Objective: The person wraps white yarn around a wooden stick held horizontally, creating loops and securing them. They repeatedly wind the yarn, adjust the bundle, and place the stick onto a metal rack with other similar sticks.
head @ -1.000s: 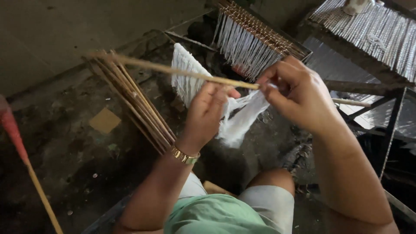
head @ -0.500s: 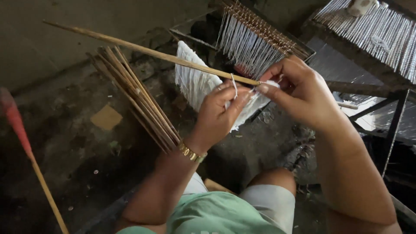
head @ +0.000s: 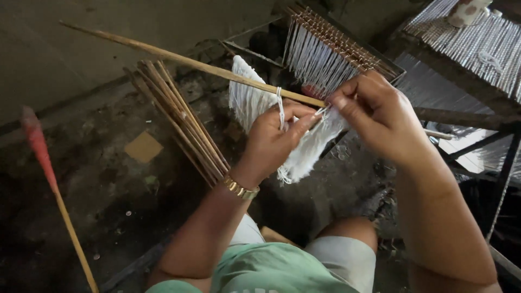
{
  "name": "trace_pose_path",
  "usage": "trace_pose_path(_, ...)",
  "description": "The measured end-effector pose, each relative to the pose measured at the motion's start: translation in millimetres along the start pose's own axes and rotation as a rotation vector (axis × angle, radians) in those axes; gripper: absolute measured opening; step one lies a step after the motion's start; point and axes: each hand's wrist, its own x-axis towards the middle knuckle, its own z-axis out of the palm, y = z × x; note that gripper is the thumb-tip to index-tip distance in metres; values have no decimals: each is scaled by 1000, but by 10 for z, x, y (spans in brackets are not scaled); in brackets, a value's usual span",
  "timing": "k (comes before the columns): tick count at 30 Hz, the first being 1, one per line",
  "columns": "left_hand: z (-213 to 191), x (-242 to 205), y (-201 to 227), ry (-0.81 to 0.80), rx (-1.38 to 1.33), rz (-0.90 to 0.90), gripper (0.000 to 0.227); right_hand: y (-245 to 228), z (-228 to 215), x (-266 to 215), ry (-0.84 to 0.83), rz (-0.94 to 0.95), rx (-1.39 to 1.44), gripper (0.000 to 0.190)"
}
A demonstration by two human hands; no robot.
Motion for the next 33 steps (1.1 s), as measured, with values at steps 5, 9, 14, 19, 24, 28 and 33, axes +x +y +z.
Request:
trace_pose_path(5, -39, -45, 34, -3, -125, -114, 24, 33, 30, -37, -7, 74, -27, 13)
trace_pose_path(9, 93, -67, -141, 29, -345, -121, 20, 59, 49, -27, -1, 68, -39, 24)
trace_pose_path(14, 132, -100, -138, 37, -430, -244, 11, 86, 109, -6, 36, 74, -46, 14)
trace_pose_path(19, 113, -81, -180, 60, -116, -118, 17, 5, 132, 5, 45, 179, -52, 24)
trace_pose_path(24, 124, -93, -170, 91, -77, -89, 12, 9, 108, -25, 86, 113, -72, 28)
trace_pose_path(28, 119, -69, -91, 70, -60, -106, 11, 12, 91, -43, 86, 123, -79, 29)
trace_pose_path(33, -18, -10, -113, 149, -180, -34, 19, -60, 85, -106, 128, 191, -182, 28)
